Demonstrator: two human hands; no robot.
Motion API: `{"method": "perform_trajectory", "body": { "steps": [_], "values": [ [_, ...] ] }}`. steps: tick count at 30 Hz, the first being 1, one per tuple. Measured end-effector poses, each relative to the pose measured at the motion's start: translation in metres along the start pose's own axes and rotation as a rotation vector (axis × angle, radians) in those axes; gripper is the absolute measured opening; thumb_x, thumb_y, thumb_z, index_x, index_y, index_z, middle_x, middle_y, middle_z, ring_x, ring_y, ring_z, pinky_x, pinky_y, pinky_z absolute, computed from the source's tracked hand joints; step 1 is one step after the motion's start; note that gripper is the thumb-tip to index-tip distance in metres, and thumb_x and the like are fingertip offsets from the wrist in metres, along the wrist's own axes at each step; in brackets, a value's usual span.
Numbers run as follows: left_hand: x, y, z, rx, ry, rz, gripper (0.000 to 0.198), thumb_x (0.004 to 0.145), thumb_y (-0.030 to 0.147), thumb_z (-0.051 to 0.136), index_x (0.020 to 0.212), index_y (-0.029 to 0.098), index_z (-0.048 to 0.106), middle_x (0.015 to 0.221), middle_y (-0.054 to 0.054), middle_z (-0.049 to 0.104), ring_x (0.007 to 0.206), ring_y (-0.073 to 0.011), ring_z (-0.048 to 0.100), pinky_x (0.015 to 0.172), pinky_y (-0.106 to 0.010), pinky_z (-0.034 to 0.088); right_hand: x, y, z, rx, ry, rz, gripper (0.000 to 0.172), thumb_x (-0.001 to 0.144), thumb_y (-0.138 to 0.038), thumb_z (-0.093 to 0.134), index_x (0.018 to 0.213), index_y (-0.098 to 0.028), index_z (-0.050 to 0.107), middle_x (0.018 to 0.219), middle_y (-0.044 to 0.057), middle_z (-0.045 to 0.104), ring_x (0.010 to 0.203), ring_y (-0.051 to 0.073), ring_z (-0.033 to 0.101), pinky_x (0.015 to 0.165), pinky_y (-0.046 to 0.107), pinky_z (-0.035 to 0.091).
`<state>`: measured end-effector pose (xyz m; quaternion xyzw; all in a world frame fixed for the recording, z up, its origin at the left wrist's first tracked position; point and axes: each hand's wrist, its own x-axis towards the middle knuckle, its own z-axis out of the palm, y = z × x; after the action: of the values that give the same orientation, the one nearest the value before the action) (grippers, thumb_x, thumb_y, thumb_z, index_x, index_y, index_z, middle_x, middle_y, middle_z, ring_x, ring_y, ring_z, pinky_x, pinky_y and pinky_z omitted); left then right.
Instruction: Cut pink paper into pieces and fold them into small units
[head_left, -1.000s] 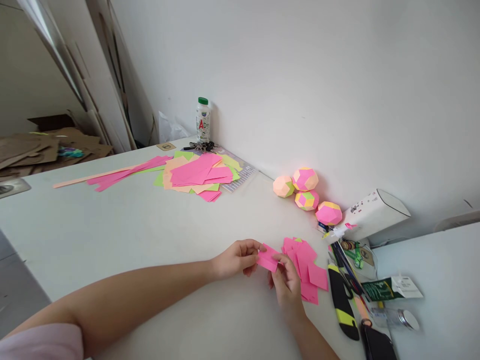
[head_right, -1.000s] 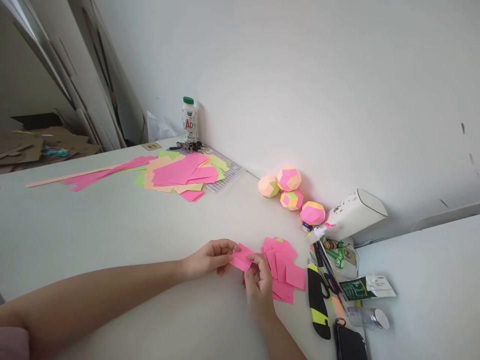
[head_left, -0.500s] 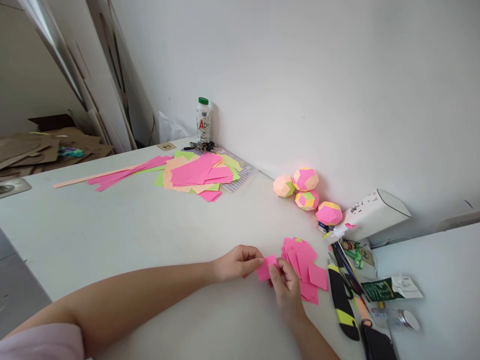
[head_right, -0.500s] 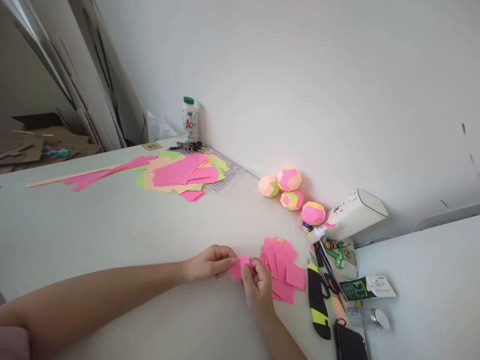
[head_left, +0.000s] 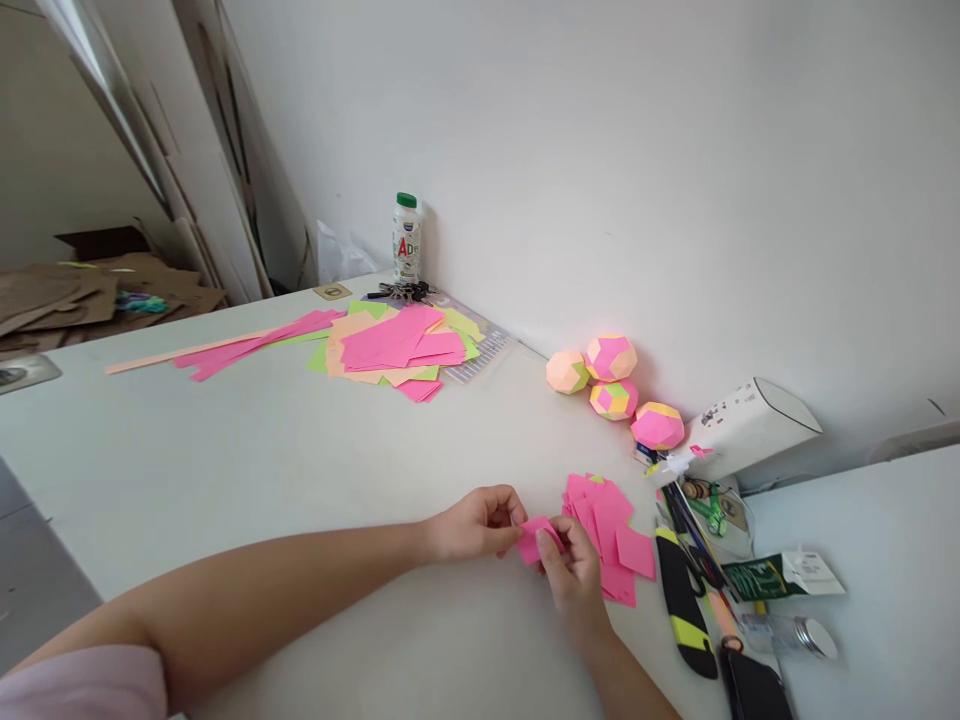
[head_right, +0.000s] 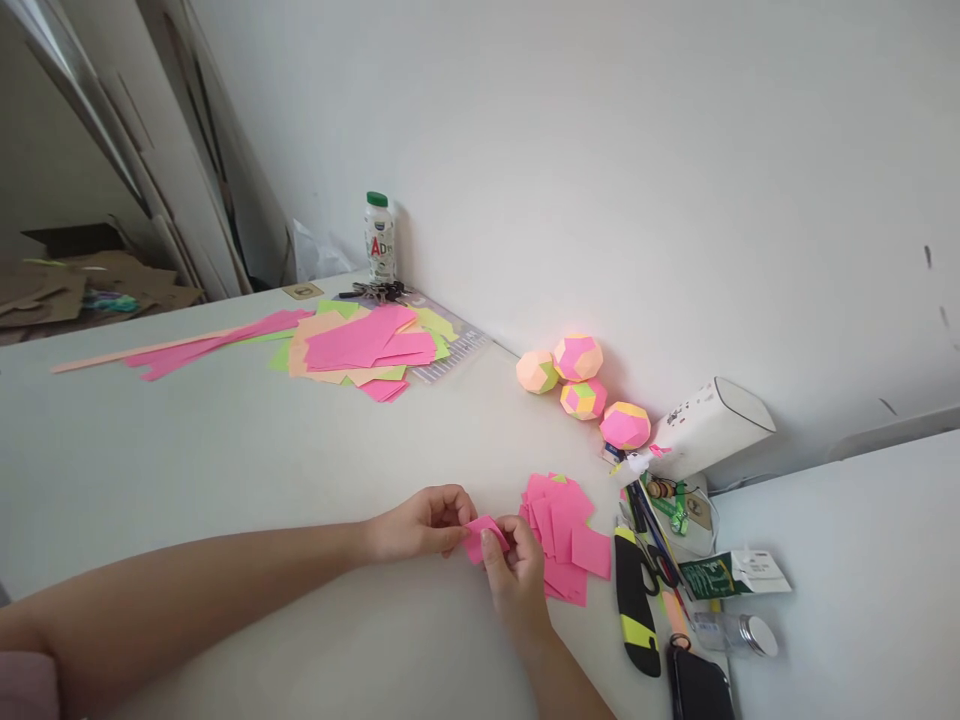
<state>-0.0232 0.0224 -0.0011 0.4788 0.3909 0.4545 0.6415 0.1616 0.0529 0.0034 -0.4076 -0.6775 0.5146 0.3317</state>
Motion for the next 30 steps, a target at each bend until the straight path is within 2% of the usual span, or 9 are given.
{"method": "perform_trajectory", "body": {
  "steps": [8, 14, 19, 23, 25, 28, 30],
  "values": [
    [-0.002, 0.005, 0.0, -0.029, -0.072, 0.041, 0.035, 0.08, 0.048, 0.063, 0.079, 0.015, 0.053, 0.073, 0.0, 0.057, 0.063, -0.0093, 0.052, 0.061, -0.025, 0.044, 0.003, 0.004, 0.001, 0.015, -0.027, -0.007, 0.027, 0.085, -0.044, 0.057, 0.076, -0.019, 0.053, 0.062, -0.002, 0.05, 0.05, 0.01, 0.04, 0.045, 0.021, 0.033],
    [-0.002, 0.007, 0.003, -0.037, -0.092, 0.012, 0.033, 0.077, 0.041, 0.069, 0.087, 0.016, 0.05, 0.079, -0.003, 0.063, 0.071, -0.0125, 0.058, 0.064, -0.027, 0.046, 0.003, -0.003, 0.001, -0.035, -0.062, -0.045, 0.028, 0.084, -0.042, 0.058, 0.072, -0.018, 0.054, 0.059, -0.003, 0.049, 0.049, 0.01, 0.038, 0.044, 0.021, 0.031],
    [-0.001, 0.006, 0.004, -0.015, -0.018, 0.006, 0.037, 0.075, 0.031, 0.071, 0.102, 0.018, 0.049, 0.078, 0.003, 0.056, 0.063, -0.0077, 0.053, 0.059, -0.023, 0.042, 0.004, -0.008, 0.001, -0.077, -0.057, -0.076, 0.031, 0.085, -0.043, 0.055, 0.067, -0.019, 0.051, 0.056, -0.004, 0.041, 0.049, 0.01, 0.033, 0.044, 0.021, 0.029],
    [-0.001, 0.006, 0.004, -0.006, 0.0, 0.014, 0.028, 0.076, 0.034, 0.069, 0.087, 0.016, 0.05, 0.069, 0.005, 0.053, 0.057, -0.0064, 0.048, 0.053, -0.021, 0.037, 0.003, -0.005, 0.0, -0.075, -0.025, -0.073, 0.029, 0.085, -0.042, 0.056, 0.069, -0.019, 0.051, 0.059, -0.004, 0.04, 0.053, 0.011, 0.034, 0.047, 0.022, 0.03],
    [0.0, 0.006, 0.004, -0.003, 0.03, -0.005, 0.031, 0.075, 0.038, 0.069, 0.08, 0.017, 0.047, 0.064, 0.006, 0.051, 0.053, -0.0066, 0.047, 0.05, -0.021, 0.037, 0.002, -0.002, 0.0, -0.044, -0.026, -0.066, 0.025, 0.085, -0.041, 0.057, 0.073, -0.019, 0.052, 0.061, -0.004, 0.041, 0.053, 0.011, 0.035, 0.047, 0.022, 0.031],
    [0.001, 0.004, 0.004, 0.007, 0.088, -0.009, 0.034, 0.076, 0.043, 0.068, 0.08, 0.017, 0.045, 0.063, 0.005, 0.053, 0.054, -0.0082, 0.05, 0.051, -0.022, 0.041, 0.002, 0.001, 0.0, 0.005, -0.039, -0.109, 0.019, 0.085, -0.038, 0.058, 0.08, -0.02, 0.054, 0.066, -0.003, 0.046, 0.054, 0.011, 0.04, 0.048, 0.022, 0.035],
    [0.002, 0.0, 0.005, 0.031, 0.133, 0.006, 0.034, 0.077, 0.044, 0.066, 0.08, 0.018, 0.045, 0.064, 0.004, 0.054, 0.056, -0.0092, 0.053, 0.052, -0.022, 0.042, 0.003, 0.002, 0.001, 0.01, -0.019, -0.182, 0.015, 0.085, -0.034, 0.058, 0.08, -0.02, 0.054, 0.074, 0.0, 0.05, 0.062, 0.014, 0.047, 0.053, 0.024, 0.04]
  ]
}}
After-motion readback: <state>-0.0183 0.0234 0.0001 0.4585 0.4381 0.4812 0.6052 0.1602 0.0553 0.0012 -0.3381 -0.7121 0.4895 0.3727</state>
